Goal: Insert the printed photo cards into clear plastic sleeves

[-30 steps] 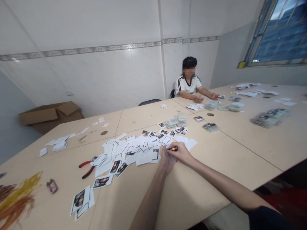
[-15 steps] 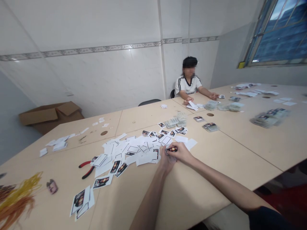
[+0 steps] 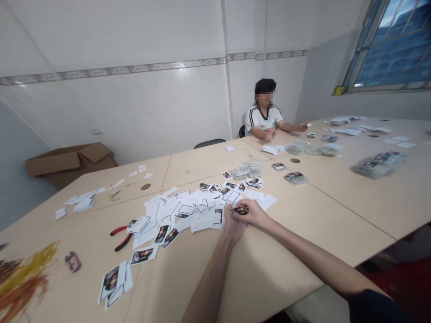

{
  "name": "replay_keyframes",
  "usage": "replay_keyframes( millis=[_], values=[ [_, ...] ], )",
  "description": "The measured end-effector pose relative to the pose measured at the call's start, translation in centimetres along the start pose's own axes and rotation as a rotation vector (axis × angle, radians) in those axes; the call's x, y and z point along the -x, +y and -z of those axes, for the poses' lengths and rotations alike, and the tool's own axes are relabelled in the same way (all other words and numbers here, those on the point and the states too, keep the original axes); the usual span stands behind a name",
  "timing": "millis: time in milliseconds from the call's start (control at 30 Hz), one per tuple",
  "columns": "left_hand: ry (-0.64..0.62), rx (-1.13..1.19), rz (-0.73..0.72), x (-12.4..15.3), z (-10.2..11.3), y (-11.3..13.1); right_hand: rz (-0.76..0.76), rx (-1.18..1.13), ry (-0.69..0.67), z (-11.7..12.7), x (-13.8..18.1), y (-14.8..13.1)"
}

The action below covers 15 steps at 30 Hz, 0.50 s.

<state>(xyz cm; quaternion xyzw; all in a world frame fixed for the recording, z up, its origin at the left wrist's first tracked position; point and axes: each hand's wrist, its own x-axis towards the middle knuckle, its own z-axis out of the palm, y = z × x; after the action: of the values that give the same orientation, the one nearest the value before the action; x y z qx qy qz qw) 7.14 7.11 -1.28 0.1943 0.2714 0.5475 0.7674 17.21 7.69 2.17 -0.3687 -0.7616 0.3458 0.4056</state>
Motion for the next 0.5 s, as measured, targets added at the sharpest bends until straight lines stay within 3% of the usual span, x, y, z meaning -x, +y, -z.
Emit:
replay_keyframes(
  millis=[333,500],
  values=[
    [-0.012,-0.073,-0.009,-0.31,0.28,-0.14,-0.149,-0.205,-0.100,0.24,-0.13,0.31],
    [0.004,-0.104,-0.042,-0.45,0.30,-0.42,-0.193,-0.253,-0.088,0.15,-0.08,0.15]
  ],
)
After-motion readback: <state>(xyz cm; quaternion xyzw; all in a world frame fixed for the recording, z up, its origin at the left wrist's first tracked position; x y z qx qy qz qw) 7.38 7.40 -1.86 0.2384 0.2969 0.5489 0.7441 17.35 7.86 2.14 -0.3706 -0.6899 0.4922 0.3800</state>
